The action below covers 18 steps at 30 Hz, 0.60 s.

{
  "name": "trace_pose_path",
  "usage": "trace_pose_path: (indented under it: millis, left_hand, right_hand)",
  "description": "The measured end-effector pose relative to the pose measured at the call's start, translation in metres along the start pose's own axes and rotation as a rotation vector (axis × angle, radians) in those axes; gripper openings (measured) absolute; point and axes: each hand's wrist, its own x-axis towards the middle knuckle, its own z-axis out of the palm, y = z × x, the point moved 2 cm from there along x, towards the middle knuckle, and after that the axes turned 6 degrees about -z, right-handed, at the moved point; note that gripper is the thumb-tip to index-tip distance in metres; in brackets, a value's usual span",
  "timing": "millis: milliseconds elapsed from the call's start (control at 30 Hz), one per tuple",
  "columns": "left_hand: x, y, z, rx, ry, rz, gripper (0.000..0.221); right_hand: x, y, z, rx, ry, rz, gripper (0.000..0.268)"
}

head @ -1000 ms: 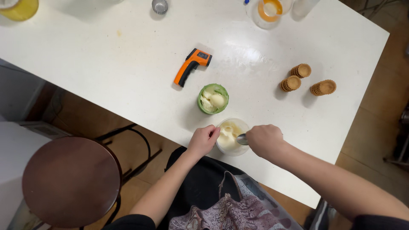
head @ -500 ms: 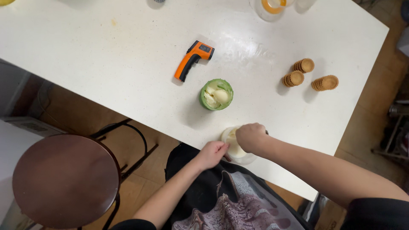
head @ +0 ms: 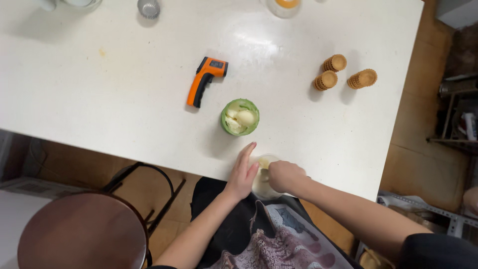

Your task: The person scoops white cream from a clear container using a spoon and transfers it into a green cup. They hold the green cup with their left hand while using the spoon in their right hand to move and level the cream inside the cup.

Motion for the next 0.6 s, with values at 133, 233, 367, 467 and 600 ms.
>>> trace_pose_path:
  millis: [133,233,367,467,600]
  left_hand:
    - [0.006,-0.011,-0.002,-0.148,-0.3,-0.053,0.046]
    - [0.007,-0.02,-0.007,-0.23,-0.349,-0.083,0.047]
    - [0.007,-0.022,-0.006,-0.269,-0.333,-0.096,0.048]
    - [0.008,-0.019,-0.011,-0.259,-0.338,-0.073,0.05]
    - [0.009,-0.016,-0.018,-0.203,-0.301,-0.017,0.052]
  right_hand:
    - [0.005,-0.009,-0.004,0.061,-0.032,0.038,0.034]
    - [0.004,-0.014,-0.004,0.161,-0.005,0.077,0.033]
    - [0.013,-0.014,0.006,0.219,0.031,0.062,0.034]
    - [0.029,-0.007,0.015,0.264,0.056,0.061,0.033]
    - [0.051,0.002,0.034,0.368,0.099,-0.032,0.035]
